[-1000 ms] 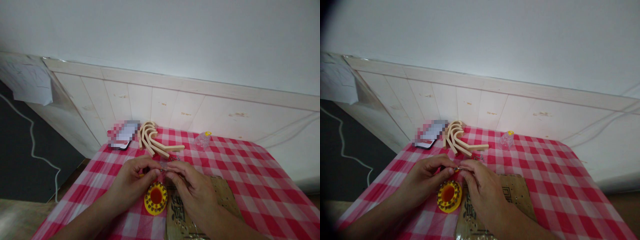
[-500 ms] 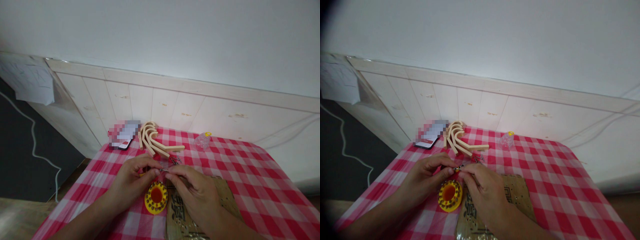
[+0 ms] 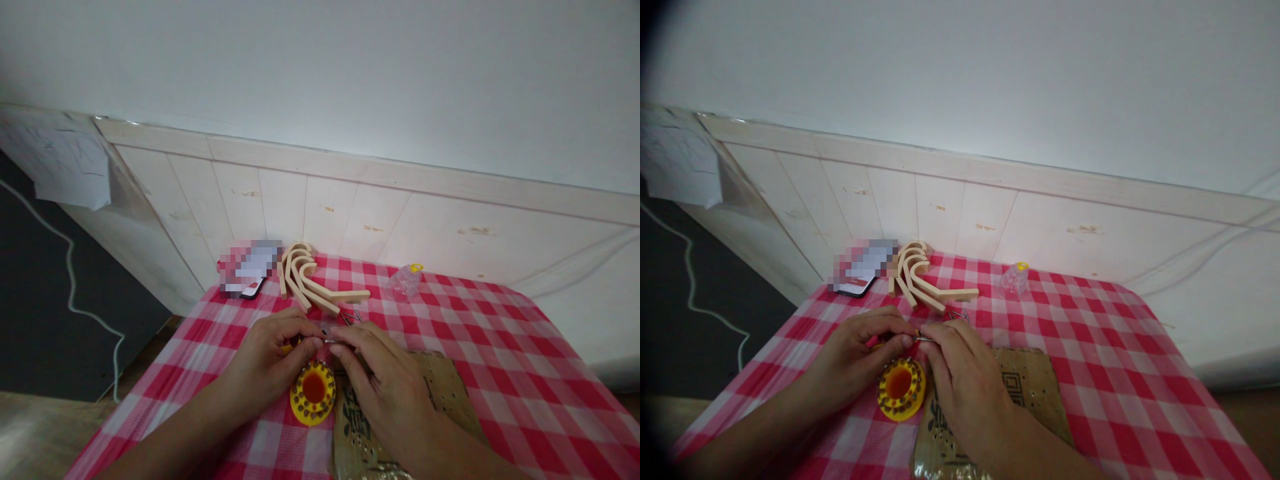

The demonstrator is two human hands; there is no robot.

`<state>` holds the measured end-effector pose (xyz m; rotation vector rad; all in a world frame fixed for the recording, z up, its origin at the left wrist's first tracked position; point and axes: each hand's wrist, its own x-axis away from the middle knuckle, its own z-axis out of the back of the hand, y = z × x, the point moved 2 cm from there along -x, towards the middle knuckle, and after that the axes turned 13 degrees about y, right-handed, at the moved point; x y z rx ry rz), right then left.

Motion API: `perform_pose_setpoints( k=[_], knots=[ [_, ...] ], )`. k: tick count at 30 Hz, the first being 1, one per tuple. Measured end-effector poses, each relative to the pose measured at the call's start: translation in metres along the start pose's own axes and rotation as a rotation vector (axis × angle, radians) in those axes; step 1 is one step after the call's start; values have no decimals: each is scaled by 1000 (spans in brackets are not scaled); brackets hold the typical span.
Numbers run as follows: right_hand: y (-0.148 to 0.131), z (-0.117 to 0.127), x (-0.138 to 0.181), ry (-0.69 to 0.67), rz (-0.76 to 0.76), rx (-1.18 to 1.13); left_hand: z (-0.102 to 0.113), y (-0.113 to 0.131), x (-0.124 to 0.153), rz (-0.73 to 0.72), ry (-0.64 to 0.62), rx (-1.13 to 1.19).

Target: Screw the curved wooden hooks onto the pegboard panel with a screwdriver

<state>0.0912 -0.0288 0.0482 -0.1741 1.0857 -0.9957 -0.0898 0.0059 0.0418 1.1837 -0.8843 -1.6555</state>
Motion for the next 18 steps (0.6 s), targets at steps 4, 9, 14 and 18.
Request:
perform_pose_setpoints(
  k=[4,9,14,18],
  knots=[
    [1,-2,2,-67,-8,20,0,-1,1,-18,29,5],
    [-4,-1,2,-86,81,49,0,-1,2,-38,28,-25],
    [-4,-2,2,-100,82,52,-1,0,2,-30,24,-18],
    [-1,-3,2,-93,55,3,0,1,2,-22,25,-19]
  ],
)
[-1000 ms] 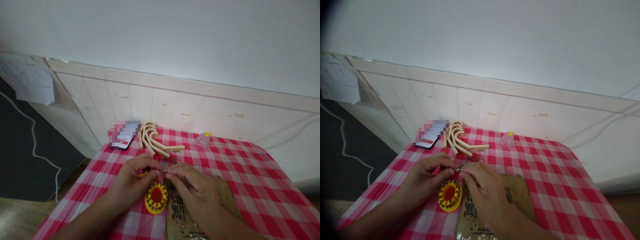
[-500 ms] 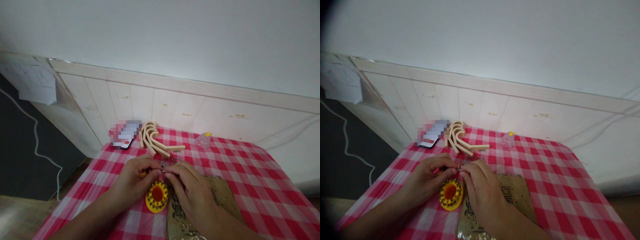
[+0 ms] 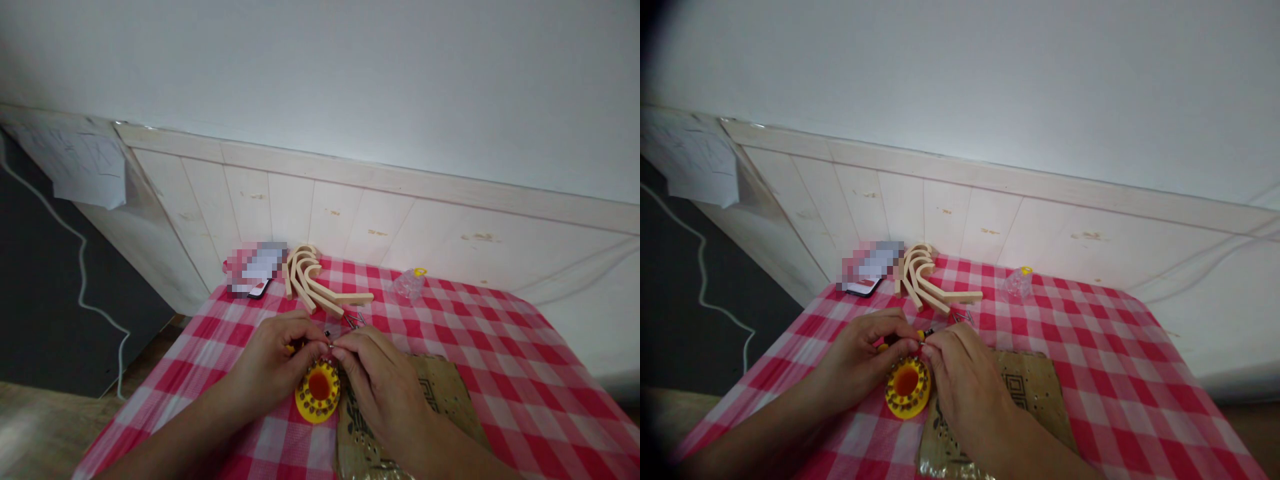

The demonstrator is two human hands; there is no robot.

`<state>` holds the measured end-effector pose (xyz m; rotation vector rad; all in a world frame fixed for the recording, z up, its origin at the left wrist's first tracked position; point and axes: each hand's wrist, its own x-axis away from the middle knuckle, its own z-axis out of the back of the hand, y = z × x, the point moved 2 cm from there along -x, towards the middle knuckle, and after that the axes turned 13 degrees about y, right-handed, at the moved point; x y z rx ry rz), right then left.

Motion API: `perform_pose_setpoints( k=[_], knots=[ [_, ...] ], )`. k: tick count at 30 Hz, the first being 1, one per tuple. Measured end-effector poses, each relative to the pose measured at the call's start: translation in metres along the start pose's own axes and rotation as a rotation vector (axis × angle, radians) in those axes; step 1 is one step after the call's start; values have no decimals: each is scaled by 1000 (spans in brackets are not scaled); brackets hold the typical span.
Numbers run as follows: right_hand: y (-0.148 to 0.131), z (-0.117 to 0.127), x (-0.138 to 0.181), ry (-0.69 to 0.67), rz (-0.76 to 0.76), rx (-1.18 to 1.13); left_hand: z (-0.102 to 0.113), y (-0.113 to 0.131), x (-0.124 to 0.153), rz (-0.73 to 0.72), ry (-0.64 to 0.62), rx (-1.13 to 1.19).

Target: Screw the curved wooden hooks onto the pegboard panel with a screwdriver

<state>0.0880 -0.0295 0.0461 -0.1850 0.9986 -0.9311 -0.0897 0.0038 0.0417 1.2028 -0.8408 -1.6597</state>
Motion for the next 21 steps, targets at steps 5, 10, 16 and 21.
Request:
perform_pose_setpoints(
  k=[5,10,16,21],
  knots=[
    [-1,2,-1,0,-13,-13,0,1,0,-11,-4,1],
    [-5,4,-2,-31,-49,-2,-1,2,0,-1,2,-11],
    [-5,4,-2,-78,-73,1,-1,2,0,-11,9,10],
    [-6,7,-4,-67,-134,-43,-1,3,1,-4,12,44]
  ],
)
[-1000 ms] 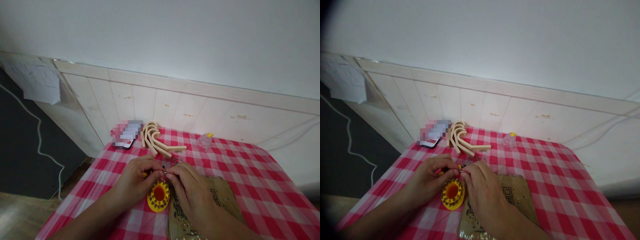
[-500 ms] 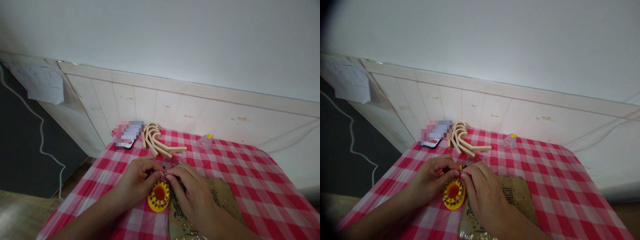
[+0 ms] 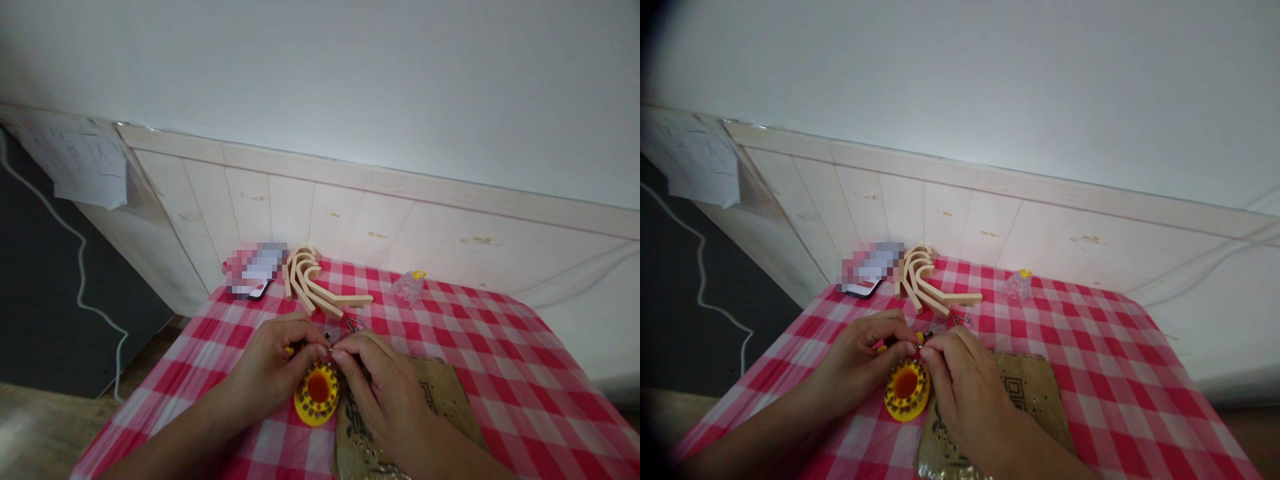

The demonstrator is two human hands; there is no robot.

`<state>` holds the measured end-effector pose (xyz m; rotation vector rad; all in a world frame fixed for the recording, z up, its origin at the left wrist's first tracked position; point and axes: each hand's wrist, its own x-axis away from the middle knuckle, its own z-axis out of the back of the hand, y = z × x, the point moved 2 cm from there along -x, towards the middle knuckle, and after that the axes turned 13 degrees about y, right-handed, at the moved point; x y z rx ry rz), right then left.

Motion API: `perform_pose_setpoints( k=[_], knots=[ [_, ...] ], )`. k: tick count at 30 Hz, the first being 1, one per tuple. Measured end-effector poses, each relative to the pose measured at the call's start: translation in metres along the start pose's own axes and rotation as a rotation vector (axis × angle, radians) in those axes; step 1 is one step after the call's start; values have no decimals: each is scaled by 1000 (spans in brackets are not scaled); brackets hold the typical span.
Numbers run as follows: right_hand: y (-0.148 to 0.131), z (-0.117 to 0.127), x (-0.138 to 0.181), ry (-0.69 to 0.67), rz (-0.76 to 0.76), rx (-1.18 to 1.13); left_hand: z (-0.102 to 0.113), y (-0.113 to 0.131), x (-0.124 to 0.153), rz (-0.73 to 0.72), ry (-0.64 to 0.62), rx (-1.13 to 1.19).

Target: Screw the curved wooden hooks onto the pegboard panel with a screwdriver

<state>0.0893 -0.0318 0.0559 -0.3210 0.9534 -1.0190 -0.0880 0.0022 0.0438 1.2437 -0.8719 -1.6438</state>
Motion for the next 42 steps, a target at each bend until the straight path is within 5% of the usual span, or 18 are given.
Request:
perform_pose_setpoints(
  k=[8,32,42],
  knots=[
    [5,1,-2,85,-64,-22,8,-1,-5,-8,76,6],
    [2,0,2,146,174,-13,1,-6,-3,133,-40,116],
    [-1,1,3,193,175,22,1,1,-2,92,51,123]
  ],
)
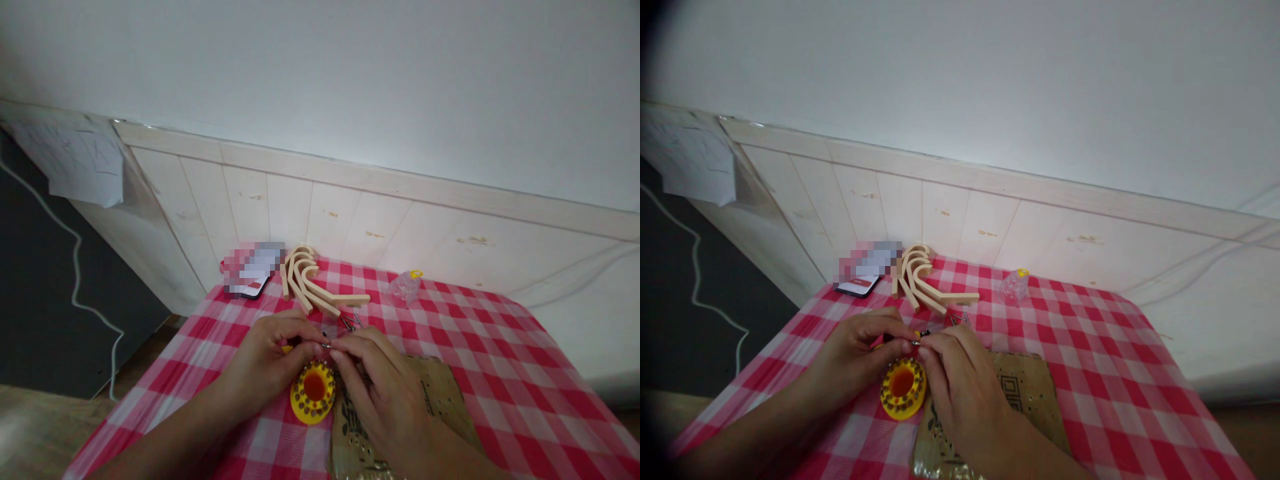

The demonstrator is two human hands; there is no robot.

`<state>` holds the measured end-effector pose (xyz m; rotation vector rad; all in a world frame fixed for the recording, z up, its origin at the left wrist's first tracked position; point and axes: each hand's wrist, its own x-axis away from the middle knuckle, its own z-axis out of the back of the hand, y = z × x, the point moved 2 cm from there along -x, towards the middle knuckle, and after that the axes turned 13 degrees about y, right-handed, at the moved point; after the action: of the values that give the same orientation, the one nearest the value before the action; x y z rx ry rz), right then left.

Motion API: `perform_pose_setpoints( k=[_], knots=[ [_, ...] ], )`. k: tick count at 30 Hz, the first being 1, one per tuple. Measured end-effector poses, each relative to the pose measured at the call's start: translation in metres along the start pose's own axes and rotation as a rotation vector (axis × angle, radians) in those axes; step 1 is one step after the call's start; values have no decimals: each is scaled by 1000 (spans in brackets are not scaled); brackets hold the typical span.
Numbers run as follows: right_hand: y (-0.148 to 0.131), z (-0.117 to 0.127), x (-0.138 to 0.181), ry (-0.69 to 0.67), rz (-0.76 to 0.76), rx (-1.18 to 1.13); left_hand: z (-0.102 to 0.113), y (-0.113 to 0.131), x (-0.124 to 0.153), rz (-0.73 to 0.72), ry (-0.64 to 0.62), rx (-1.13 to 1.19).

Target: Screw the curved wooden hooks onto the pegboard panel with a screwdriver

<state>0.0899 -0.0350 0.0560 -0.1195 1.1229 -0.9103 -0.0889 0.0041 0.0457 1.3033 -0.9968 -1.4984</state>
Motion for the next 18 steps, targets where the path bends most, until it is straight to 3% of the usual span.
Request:
perform_pose_setpoints(
  k=[10,18],
  knots=[
    [2,7,-4,85,-122,-59,3,0,-1,92,21,125],
    [6,4,-3,47,-189,-130,3,-7,1,96,9,129]
  ],
)
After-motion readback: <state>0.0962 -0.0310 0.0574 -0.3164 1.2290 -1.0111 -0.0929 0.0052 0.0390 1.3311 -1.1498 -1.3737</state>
